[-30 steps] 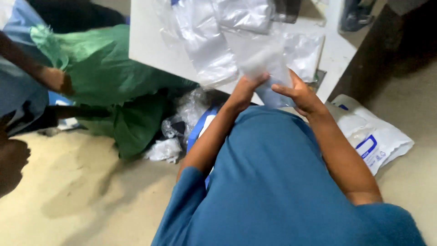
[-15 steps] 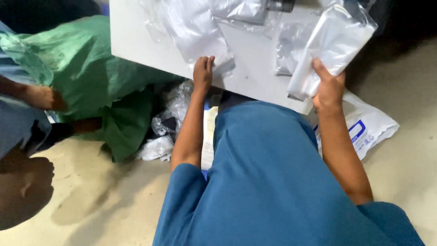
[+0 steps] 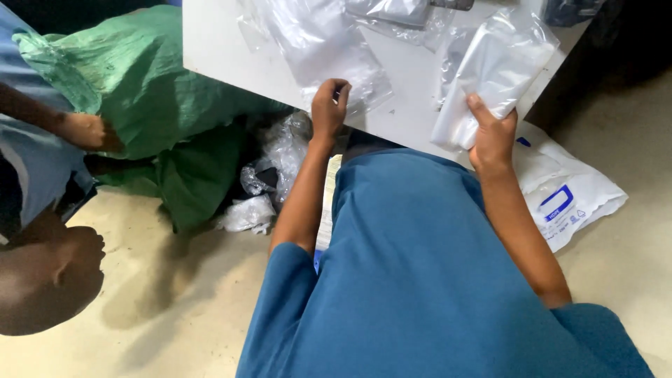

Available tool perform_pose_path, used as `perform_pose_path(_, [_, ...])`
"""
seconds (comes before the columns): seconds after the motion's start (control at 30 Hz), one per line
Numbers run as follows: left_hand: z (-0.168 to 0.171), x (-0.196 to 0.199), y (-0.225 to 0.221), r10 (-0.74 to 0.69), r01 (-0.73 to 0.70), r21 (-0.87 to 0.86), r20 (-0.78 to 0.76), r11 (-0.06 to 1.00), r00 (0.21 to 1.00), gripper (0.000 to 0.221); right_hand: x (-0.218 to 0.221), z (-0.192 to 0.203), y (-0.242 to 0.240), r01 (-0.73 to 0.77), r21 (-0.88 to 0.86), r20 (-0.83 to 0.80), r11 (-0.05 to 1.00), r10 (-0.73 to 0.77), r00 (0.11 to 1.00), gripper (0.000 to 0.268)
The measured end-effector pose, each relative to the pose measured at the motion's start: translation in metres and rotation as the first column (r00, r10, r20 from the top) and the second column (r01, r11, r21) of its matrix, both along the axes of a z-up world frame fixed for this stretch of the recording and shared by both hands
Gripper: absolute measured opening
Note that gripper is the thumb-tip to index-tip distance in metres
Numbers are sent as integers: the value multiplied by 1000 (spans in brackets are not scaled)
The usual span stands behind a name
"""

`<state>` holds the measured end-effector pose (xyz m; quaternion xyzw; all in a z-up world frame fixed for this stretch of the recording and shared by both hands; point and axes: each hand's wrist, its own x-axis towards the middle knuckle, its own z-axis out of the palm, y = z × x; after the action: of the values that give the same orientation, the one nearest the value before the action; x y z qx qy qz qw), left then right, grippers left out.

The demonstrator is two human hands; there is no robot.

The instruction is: Sorting and organizing clear plastic bags on a workstation table

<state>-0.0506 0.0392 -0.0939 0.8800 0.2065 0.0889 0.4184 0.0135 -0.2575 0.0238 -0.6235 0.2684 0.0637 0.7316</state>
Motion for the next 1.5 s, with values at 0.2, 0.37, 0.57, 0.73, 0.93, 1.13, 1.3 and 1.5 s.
perform_pose_path(0.2, [-64, -3, -19, -154, 148, -52, -145, 988, 977, 26, -2, -1, -4, -36, -25, 18, 999, 36, 999, 53])
perform_pose_path(0.37, [-61, 1, -7, -192, 190, -32, -257, 981, 947, 19, -1, 5, -22, 5, -89, 59, 996, 1, 998, 59])
perform_pose_path(0.57, [-43, 4, -8, 34, -28, 38, -168, 999, 985, 33, -5, -27, -33, -6, -63, -19, 998, 5, 1000, 62])
perform_pose_path(0.73, [-61, 6, -8, 76, -77, 4, -191, 997, 979, 20, -8, -2, -19, -33, -56, 40, 998, 35, 999, 56])
perform_pose_path(0.93, [-22, 18, -14, 85, -86, 21, 17, 996, 996, 37, -8, -18, -28, -43, -51, 45, 998, 45, 998, 56])
perform_pose_path(1.13, [7, 26, -4, 78, -82, 94, 53, 992, 996, 14, -7, -13, -28, -80, -32, 30, 996, 81, 996, 52])
perform_pose_path(1.3, [17, 36, 10, 253, -272, -140, -138, 952, 958, 14, -6, -3, -13, -73, -30, 63, 997, 75, 995, 50])
perform_pose_path(1.5, [11, 35, 24, 273, -304, -43, -335, 952, 902, 26, -6, -13, -6, -12, -22, 38, 1000, 13, 999, 52])
